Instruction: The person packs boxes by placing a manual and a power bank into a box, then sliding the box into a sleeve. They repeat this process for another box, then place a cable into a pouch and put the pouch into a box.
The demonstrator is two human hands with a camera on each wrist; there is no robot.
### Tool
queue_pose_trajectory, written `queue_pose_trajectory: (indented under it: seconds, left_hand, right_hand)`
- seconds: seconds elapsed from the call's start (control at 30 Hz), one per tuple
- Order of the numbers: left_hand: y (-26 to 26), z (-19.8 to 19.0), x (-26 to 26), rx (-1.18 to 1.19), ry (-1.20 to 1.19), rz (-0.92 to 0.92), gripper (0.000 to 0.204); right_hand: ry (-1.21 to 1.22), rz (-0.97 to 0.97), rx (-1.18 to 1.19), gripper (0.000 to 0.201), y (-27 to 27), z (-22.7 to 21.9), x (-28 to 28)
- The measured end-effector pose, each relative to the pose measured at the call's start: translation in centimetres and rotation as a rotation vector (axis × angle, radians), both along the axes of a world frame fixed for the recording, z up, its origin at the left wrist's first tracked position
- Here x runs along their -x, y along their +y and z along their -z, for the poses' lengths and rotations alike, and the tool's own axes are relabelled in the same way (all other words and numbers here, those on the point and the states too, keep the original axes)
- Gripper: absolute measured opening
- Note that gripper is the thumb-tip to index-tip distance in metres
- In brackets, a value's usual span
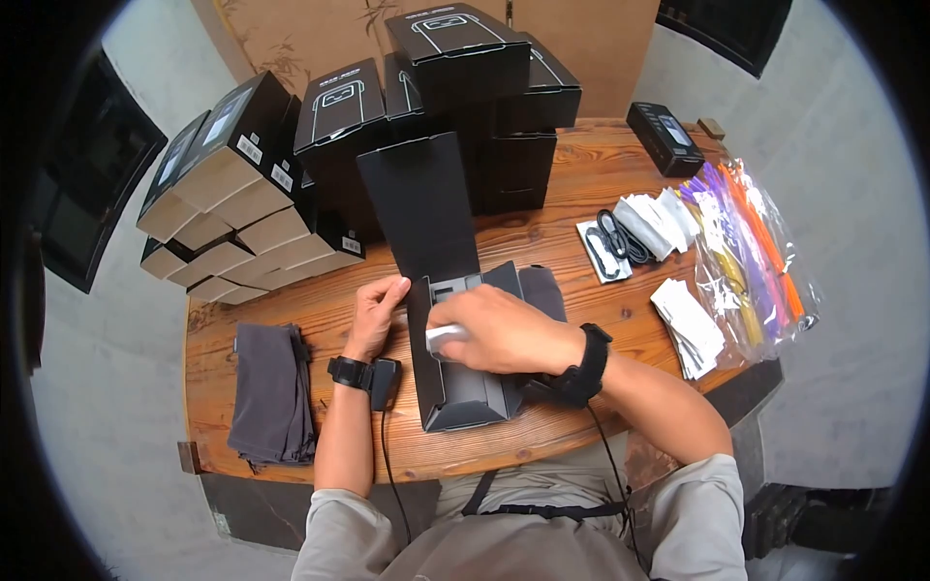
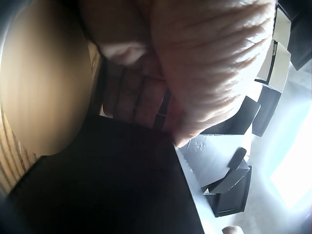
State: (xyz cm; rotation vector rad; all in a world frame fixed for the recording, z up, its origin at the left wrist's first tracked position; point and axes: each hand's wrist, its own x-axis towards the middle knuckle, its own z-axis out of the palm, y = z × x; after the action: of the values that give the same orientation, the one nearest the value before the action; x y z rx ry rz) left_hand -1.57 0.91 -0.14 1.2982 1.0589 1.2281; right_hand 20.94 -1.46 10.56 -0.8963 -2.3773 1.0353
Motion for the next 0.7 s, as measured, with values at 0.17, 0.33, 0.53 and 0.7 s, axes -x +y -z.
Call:
queue_pose_trajectory:
  seconds: [0.17, 0.33, 0.53, 0.7]
  left_hand:
    - [0.0, 0.0, 0.1, 0.007, 0.007, 0.011, 0.023]
    - [0.0, 0.0, 0.1, 0.003, 0.007, 0.007, 0.023]
    - [-0.1, -0.2, 0.0, 0.013, 0.001, 0.004, 0.023]
    - [0.2, 0.4, 0.5, 0.008, -0.005, 0.030, 0.023]
  right_hand:
    - [0.067, 0.068, 0.095, 0.019, -0.5, -2.7, -1.8]
    - [0.274, 0.223, 0.249, 0.030, -1.7, -3.2, -4.3]
    - [0.292, 0.399, 0.231, 0.023, -3.2, -4.8, -7.6]
    - [0.180, 0.417, 0.132, 0.037, -4.1, -5.3, -10.1]
